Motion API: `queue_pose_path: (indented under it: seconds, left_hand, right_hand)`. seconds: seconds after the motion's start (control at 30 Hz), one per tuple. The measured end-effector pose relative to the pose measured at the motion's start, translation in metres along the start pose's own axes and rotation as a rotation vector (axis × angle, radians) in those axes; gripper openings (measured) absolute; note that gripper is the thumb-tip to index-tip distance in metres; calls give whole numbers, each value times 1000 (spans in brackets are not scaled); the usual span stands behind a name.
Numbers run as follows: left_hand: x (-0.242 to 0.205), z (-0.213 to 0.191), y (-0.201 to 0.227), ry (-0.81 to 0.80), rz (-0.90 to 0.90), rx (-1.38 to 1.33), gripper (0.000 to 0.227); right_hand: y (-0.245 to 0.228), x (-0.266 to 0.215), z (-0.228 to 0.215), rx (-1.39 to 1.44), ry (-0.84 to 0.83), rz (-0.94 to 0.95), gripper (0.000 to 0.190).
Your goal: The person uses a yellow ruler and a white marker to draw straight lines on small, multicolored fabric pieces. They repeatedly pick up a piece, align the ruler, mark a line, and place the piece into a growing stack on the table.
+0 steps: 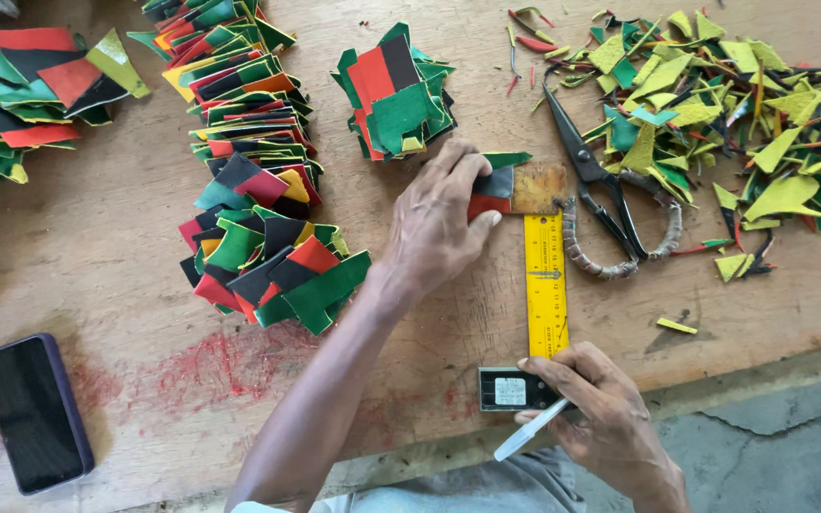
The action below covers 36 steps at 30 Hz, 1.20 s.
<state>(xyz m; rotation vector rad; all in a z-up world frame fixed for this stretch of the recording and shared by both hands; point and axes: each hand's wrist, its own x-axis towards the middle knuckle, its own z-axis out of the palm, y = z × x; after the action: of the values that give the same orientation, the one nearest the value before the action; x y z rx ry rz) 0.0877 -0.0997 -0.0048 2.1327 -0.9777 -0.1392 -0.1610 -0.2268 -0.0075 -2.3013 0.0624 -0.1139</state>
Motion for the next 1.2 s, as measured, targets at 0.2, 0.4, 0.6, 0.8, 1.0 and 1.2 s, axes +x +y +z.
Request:
queue_pose_path:
  seconds: [0.2, 0.4, 0.6, 0.8, 1.0, 1.2]
  left_hand:
    - [-13, -13, 14, 58, 43, -108, 32]
    - [-71, -42, 27, -143, -156, -59, 22]
    - [-94, -44, 31, -35, -142, -54, 29]
    - [-105, -41, 25, 37, -75, 30, 40]
    - [-116, -32, 20, 109, -8, 114, 51]
    - [-123, -31, 15, 63, 15, 152, 48]
  right_hand:
    - [-10, -11, -4, 15, -55, -2, 56]
    - [-12, -57, -8, 102, -222, -156, 58]
    - [-27, -52, -6, 18, -148, -181, 61]
    - [-43, 6, 37, -4, -102, -255, 54]
    - [-47, 21, 40, 20, -108, -310, 52]
    - [-47, 19, 43, 29, -94, -294, 51]
